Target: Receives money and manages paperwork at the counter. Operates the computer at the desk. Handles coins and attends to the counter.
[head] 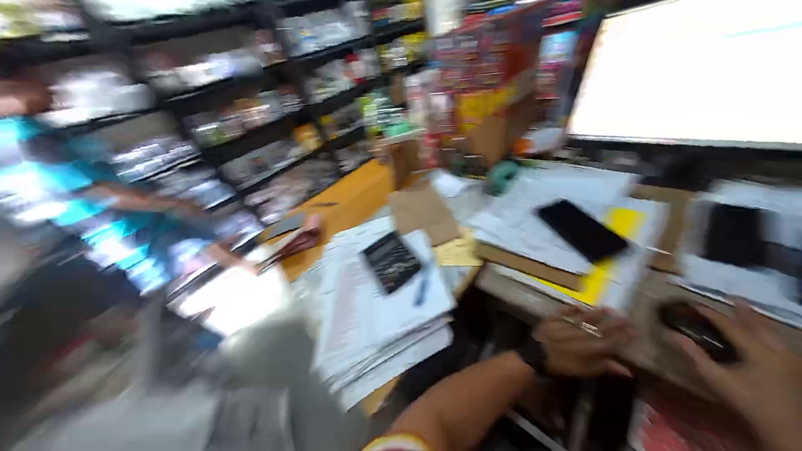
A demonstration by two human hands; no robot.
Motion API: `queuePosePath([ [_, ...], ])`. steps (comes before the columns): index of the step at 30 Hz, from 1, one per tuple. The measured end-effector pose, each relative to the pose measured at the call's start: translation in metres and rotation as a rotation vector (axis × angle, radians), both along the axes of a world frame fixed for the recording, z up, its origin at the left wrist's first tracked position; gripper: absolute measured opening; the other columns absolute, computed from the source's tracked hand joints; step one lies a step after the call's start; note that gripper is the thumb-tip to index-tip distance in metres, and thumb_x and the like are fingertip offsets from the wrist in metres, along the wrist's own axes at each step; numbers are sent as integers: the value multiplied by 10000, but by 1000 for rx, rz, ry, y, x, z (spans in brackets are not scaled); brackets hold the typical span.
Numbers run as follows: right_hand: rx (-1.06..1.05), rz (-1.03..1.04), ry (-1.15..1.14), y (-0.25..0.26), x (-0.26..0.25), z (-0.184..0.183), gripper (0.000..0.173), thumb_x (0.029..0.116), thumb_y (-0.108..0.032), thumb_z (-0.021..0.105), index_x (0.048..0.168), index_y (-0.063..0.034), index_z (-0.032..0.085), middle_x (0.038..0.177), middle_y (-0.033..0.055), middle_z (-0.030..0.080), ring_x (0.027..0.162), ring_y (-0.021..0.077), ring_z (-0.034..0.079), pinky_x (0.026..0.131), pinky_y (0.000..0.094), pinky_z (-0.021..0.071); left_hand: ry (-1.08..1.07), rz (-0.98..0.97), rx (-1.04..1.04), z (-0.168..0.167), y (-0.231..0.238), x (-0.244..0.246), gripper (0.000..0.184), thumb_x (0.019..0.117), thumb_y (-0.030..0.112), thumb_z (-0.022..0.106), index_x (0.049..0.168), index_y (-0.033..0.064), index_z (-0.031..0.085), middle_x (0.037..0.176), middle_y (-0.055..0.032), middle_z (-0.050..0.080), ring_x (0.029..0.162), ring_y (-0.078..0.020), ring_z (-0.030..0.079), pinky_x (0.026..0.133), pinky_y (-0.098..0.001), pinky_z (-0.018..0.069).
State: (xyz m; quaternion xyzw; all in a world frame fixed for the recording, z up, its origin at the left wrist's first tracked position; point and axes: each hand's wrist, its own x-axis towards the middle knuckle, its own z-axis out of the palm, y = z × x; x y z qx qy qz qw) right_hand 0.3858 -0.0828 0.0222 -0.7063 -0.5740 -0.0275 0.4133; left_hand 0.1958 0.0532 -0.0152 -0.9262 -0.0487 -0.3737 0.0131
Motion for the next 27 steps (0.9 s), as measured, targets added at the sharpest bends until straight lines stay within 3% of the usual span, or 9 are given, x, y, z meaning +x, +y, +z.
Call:
queuePosePath([
  [2, 4, -124, 48, 4, -20, 14, 510, 910, -246, 661, 1332, 39, 643, 1423, 375, 518, 1246, 591, 549, 1013, 682, 446, -84, 29, 75, -4, 3, -1, 509, 975, 498, 530, 1237, 120, 749, 1282, -56, 721, 1248, -248, 652, 1090, -446, 431],
  [4, -44, -183, 116, 7, -22, 17, 444, 931, -209, 678, 1329, -11, 667, 1468, 297, 524, 1258, 500, 586, 1025, 621, 475, -112, 69, 111, -16, 7, 6, 573, 1033, 563, 369, 1274, 184, 725, 1316, -21, 706, 1296, -204, 609, 1124, -419, 367],
  [6, -106, -200, 180, 8, -18, 19, 451, 944, -241, 677, 1353, -52, 661, 1526, 241, 490, 1310, 447, 566, 1067, 582, 459, -122, 88, 124, -20, 11, 10, 601, 1050, 589, 294, 1305, 221, 694, 1344, 3, 690, 1339, -173, 562, 1158, -404, 307],
  [24, -106, -218, 164, 8, -20, 19, 433, 956, -253, 637, 1334, -44, 674, 1546, 210, 479, 1298, 424, 574, 1078, 544, 442, -186, 75, 133, -23, 13, 13, 631, 1067, 567, 250, 1272, 198, 719, 1321, 3, 704, 1332, -168, 564, 1140, -372, 301],
  [27, -113, -216, 163, 8, -19, 18, 430, 953, -245, 645, 1333, -47, 674, 1547, 207, 480, 1309, 425, 567, 1082, 549, 443, -168, 76, 119, -20, 11, 13, 631, 1054, 568, 275, 1243, 185, 739, 1303, -13, 714, 1303, -189, 597, 1122, -400, 339],
])
